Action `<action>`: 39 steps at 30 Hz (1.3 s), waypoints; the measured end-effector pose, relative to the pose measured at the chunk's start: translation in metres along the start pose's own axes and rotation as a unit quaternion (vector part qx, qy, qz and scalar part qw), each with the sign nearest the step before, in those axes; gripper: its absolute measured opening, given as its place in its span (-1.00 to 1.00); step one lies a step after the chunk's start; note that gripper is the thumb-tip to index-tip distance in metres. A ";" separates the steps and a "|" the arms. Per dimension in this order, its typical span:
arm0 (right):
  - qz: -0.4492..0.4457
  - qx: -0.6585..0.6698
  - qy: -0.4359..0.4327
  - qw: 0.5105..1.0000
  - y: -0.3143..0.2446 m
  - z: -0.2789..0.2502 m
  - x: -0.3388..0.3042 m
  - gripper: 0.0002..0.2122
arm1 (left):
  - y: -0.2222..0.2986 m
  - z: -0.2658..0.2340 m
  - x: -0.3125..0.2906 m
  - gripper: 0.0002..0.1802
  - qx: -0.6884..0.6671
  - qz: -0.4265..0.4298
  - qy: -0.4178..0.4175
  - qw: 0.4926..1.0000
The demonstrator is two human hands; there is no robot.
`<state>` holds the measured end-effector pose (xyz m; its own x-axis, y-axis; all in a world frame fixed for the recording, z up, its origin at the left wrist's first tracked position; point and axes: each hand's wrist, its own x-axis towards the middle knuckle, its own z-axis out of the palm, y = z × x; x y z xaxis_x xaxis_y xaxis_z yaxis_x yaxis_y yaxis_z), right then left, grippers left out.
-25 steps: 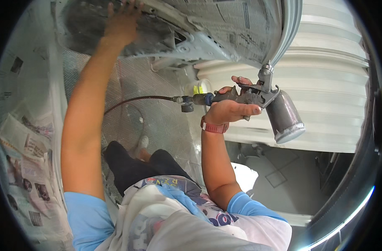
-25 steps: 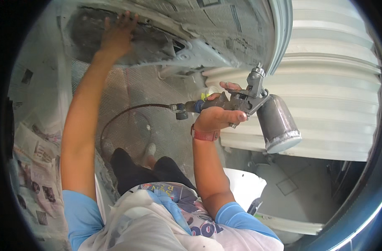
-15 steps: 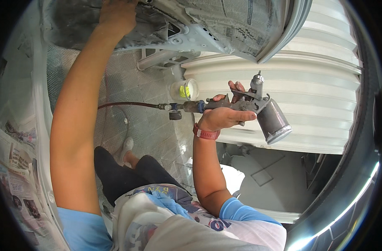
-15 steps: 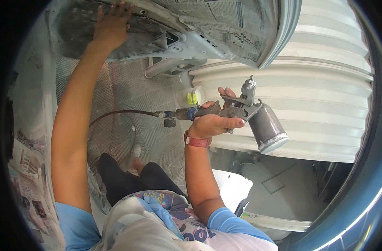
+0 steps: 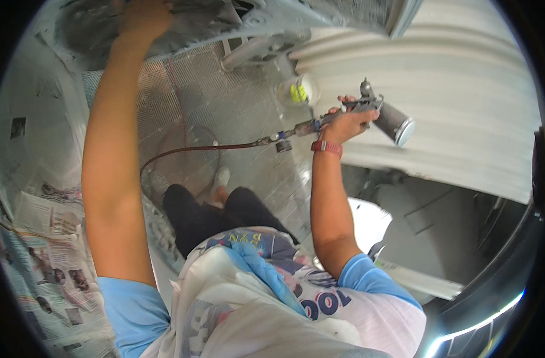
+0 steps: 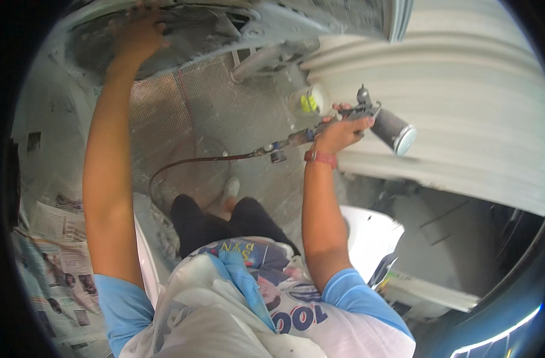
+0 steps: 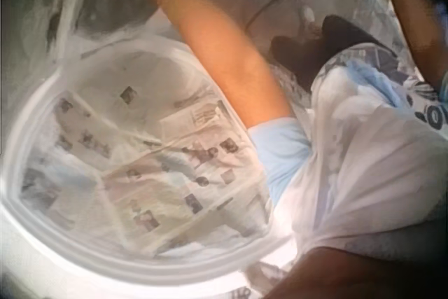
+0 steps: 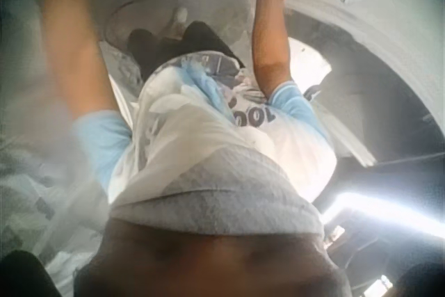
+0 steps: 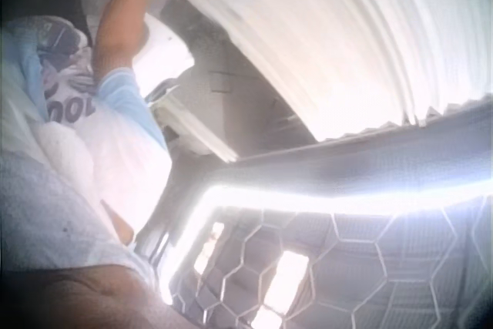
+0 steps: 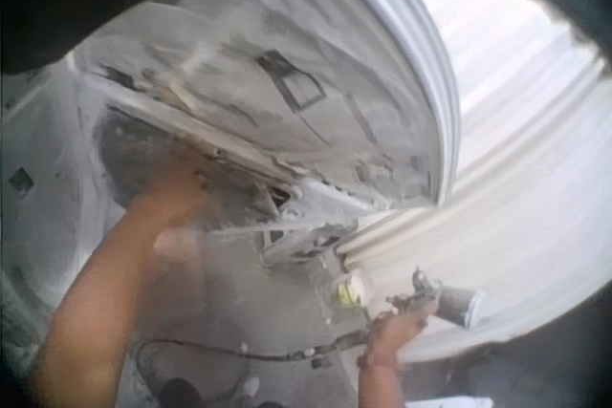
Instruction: The person uses a spray gun to apply white paint to a car door. They move the spray gun across the door's surface and edges, then open the door to paint the inner frame and edges.
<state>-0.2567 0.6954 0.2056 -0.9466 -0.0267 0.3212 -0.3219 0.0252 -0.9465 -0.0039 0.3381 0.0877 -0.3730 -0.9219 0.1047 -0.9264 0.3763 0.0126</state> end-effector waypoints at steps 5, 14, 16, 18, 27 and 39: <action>0.024 -0.039 -0.001 0.999 0.049 -0.085 0.043 -0.40 | 0.009 0.020 0.008 -0.06 -0.059 0.033 0.108 0.992; 0.244 -0.109 0.023 0.964 0.189 -0.276 0.097 -0.33 | 0.101 0.026 0.012 0.09 -0.096 0.039 -0.001 0.995; 0.275 -0.111 0.019 0.955 0.232 -0.317 0.107 -0.27 | 0.095 0.029 0.018 0.16 -0.080 0.025 0.004 0.996; 0.326 -0.105 -0.017 0.940 0.271 -0.359 0.121 -0.20 | 0.090 0.030 0.019 0.18 -0.071 0.017 0.006 0.997; 0.175 -0.302 -0.271 0.897 0.388 -0.374 0.293 -0.21 | 0.153 0.011 0.001 0.18 -0.029 -0.063 -0.032 0.997; 0.103 -0.289 -0.558 0.771 0.548 -0.254 0.427 -0.25 | 0.228 -0.045 -0.037 0.40 -0.032 -0.179 -0.025 0.983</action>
<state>-0.8417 0.9513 -0.1681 -0.4773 -0.7981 -0.3678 -0.4262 0.5763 -0.6973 -0.1988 0.4616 0.1312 -0.0280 -0.9990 0.0334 -0.9943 0.0313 0.1022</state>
